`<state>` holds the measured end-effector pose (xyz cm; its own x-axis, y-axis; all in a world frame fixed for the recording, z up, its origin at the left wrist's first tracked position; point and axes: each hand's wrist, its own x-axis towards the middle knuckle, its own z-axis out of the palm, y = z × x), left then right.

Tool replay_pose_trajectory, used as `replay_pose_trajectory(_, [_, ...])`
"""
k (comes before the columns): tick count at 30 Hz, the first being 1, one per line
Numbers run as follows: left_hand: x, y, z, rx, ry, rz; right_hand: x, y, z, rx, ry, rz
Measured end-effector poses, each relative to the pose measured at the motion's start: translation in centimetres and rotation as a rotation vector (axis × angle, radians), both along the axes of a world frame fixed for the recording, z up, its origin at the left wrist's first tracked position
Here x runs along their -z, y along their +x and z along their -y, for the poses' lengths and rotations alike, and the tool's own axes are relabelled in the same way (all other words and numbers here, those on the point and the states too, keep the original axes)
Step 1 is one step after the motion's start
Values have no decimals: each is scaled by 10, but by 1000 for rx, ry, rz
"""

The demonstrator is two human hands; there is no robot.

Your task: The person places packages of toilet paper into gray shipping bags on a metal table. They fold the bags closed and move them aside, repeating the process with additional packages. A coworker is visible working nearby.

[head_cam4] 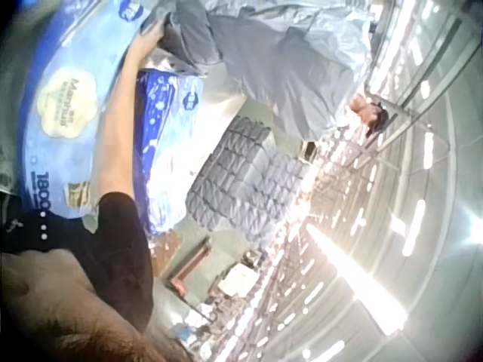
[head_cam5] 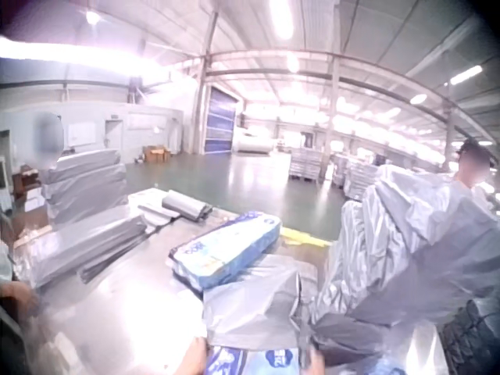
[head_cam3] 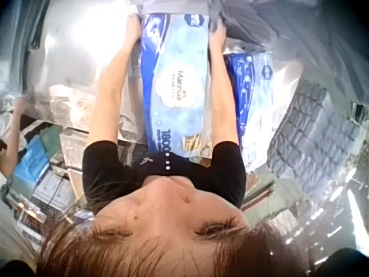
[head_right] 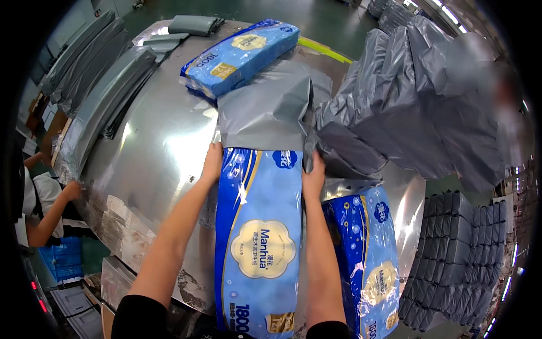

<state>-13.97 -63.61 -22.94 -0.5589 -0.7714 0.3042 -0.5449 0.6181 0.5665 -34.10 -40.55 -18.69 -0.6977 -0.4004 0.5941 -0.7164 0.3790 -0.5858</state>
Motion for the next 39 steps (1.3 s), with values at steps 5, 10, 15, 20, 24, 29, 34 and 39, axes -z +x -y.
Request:
replay_pose_trajectory(5, [-17, 24, 5, 193, 261, 263, -2, 7, -7, -210, 268, 381])
replay_pose_trajectory(10, [-21, 166, -110, 621, 443, 330, -37, 95, -158, -502, 661, 543])
replay_pose_trajectory(15, [-43, 331, -293, 853, 500, 108, -61, 238, -318, -626, 822, 1354])
replay_pose_trajectory(20, [-89, 339, -290, 426, 1256, 195, -60, 263, -330, -619, 829, 1077])
replay_pose_trajectory(24, [-139, 301, -253, 254, 1242, -201, -108, 220, -270, -403, 72, 1236])
replay_pose_trajectory(29, [-52, 331, -282, 98, 1133, -81, -38, 265, -334, -180, 400, 671])
replay_pose_trajectory(34, [-25, 361, -301, 72, 1277, -144, -70, 346, -262, -565, 326, 130])
replay_pose_trajectory(39, [-56, 355, -305, 136, 1255, -74, -4, 347, -196, -610, 635, 116])
